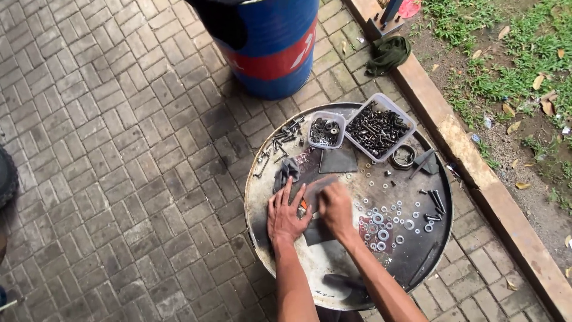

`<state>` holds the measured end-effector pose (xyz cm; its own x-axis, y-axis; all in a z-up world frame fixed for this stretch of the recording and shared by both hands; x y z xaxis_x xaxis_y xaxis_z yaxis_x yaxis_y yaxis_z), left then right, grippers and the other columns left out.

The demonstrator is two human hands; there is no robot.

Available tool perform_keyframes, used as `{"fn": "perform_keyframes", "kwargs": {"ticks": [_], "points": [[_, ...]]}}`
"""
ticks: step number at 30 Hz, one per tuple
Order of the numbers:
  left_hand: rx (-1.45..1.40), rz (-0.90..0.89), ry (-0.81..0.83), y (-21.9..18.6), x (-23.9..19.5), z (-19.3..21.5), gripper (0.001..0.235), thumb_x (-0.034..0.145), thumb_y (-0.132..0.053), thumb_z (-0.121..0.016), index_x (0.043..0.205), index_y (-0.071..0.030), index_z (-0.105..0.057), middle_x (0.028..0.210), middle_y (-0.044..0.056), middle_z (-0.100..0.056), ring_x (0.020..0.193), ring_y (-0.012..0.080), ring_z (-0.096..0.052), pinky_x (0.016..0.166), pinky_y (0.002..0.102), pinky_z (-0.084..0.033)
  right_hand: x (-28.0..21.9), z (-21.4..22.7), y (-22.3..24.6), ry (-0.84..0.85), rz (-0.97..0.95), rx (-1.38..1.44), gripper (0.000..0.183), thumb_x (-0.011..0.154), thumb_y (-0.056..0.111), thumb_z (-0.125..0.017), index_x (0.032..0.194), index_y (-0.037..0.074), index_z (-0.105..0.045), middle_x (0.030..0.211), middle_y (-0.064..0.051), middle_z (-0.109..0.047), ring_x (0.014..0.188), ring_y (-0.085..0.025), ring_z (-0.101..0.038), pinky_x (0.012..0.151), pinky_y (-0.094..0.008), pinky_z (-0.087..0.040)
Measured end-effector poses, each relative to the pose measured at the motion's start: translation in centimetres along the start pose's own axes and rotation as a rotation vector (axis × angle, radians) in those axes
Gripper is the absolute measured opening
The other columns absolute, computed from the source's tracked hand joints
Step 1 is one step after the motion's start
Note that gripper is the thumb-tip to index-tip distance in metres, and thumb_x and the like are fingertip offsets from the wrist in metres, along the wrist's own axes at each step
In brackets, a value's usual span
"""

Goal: The person smooths a small metal piece using a sanding block on a round metal work surface. They hold the metal piece with the left hand and rub the sanding block over it with the right hand, occasionally adjusting the grip and angle of the piece.

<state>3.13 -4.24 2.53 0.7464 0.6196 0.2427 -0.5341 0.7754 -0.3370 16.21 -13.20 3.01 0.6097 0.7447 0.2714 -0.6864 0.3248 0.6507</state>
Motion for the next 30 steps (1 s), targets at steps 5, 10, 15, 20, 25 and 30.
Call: {"fn": "perform_keyframes", "kwargs": {"ticks": [5,10,15,20,25,30], "points": [[0.0,0.01,-0.013,-0.2,0.0,0.3,0.059,0.082,-0.052,-0.061,0.138,-0.033,-0.059,0.158,0.003,-0.043,0.127,0.0208,-0.054,0.106,0.043,-0.039,-1.1,-1.2,-4.4,-0.014,0.006,-0.084,0.011,0.082,0.011,-0.074,0.078,0.013,-0.064,0.077,-0.005,-0.06,0.078,-0.027,-0.063,0.074,-0.036,-0.053],[-0.02,0.011,-0.001,-0.3,-0.1,0.6,0.06,0.081,-0.052,-0.062,0.138,-0.033,-0.058,0.159,0.003,-0.043,0.128,0.0212,-0.053,0.106,0.044,-0.039,-0.3,0.2,1.4,-0.001,0.025,-0.004,0.009,0.08,0.004,-0.071,0.076,0.009,-0.064,0.076,-0.011,-0.06,0.078,-0.033,-0.062,0.073,-0.042,-0.053],[-0.023,0.013,-0.002,-0.2,0.0,0.6,0.059,0.081,-0.051,-0.061,0.137,-0.033,-0.059,0.158,0.004,-0.044,0.127,0.0212,-0.054,0.104,0.043,-0.039,-0.9,-0.9,-2.8,-0.104,-0.066,-0.169,0.011,0.082,0.013,-0.075,0.078,0.015,-0.065,0.078,-0.005,-0.062,0.076,-0.026,-0.063,0.07,-0.038,-0.052],[-0.018,0.027,0.031,0.1,-0.2,0.1,0.06,0.081,-0.051,-0.061,0.139,-0.035,-0.058,0.159,0.003,-0.042,0.129,0.02,-0.052,0.106,0.043,-0.037,-2.6,-3.3,-1.6,-0.009,0.017,-0.134,0.014,0.081,0.016,-0.074,0.073,0.016,-0.062,0.073,-0.003,-0.056,0.073,-0.026,-0.061,0.067,-0.038,-0.05],[-0.027,0.038,0.067,0.0,-0.1,0.6,0.06,0.083,-0.052,-0.059,0.139,-0.033,-0.058,0.16,0.003,-0.041,0.13,0.0217,-0.051,0.106,0.044,-0.037,-1.7,-2.1,-2.5,-0.111,-0.062,-0.239,0.016,0.084,0.021,-0.075,0.075,0.018,-0.062,0.075,-0.002,-0.058,0.074,-0.024,-0.062,0.068,-0.036,-0.049],[-0.01,0.036,0.076,0.1,-0.3,0.1,0.062,0.082,-0.052,-0.058,0.141,-0.035,-0.056,0.161,0.003,-0.039,0.131,0.0212,-0.05,0.106,0.044,-0.036,-2.0,-1.6,-1.1,-0.032,-0.009,-0.168,0.014,0.079,0.016,-0.077,0.073,0.019,-0.065,0.072,0.0,-0.06,0.074,-0.024,-0.063,0.066,-0.036,-0.049]]}}
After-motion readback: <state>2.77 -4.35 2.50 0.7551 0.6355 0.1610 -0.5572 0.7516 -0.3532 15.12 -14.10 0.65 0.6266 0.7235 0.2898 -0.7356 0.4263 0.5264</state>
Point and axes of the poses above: each hand's wrist, its own x-axis towards the middle knuckle, its own z-axis out of the back of the hand, y = z × x, the point moved 4 cm from there along x, towards the middle knuckle
